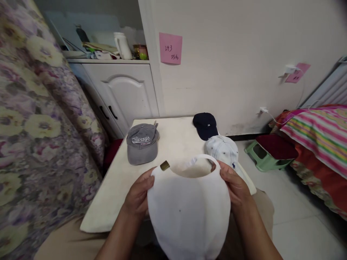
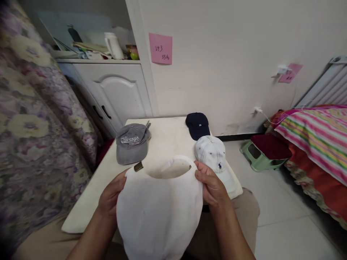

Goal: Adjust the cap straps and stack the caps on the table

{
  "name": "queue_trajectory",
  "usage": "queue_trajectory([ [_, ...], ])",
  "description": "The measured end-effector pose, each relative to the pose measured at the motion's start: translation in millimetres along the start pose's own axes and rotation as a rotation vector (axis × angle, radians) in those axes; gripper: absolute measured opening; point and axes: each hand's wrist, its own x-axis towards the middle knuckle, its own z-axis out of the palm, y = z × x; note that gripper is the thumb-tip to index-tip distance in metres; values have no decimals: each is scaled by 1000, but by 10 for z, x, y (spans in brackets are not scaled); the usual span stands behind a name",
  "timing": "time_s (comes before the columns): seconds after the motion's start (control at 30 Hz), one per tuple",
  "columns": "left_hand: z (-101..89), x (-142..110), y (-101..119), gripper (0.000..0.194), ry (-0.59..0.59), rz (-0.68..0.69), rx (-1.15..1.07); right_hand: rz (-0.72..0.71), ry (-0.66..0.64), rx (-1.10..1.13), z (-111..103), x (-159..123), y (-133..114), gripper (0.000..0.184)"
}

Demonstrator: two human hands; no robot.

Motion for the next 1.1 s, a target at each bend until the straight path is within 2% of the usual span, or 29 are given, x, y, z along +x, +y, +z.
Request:
queue_trajectory([
  [0.2,-59,192,-75,34,118,66,-59,49,-11,23,-224,125,206,51],
  [0.37,-136,248,-131,24,150,39,-97,190,-53,117,-232,211,287,36],
  [0.5,-178,295,-179,25,172,17,-107,142,-50,191,-135,263,347,24],
  [0.67,-294,332,-295,30,221,-11,-175,81,65,274,-129,291,544,16],
  [0.8,-418,311,-407,28,226,21,-231,104,162,201,-231,327,645,18],
  [0.9,-482,316,-475,23,227,-1,-260,192,151,179,-325,353,672,25],
  [0.97,-516,343,-513,19,253,-23,-287,255,128,202,-379,361,686,39],
  [1.03,-550,384,-545,18,282,-47,-327,261,134,210,-434,360,709,57],
  [1.1,-585,431,-569,19,293,-69,-362,236,154,198,-499,355,745,64],
])
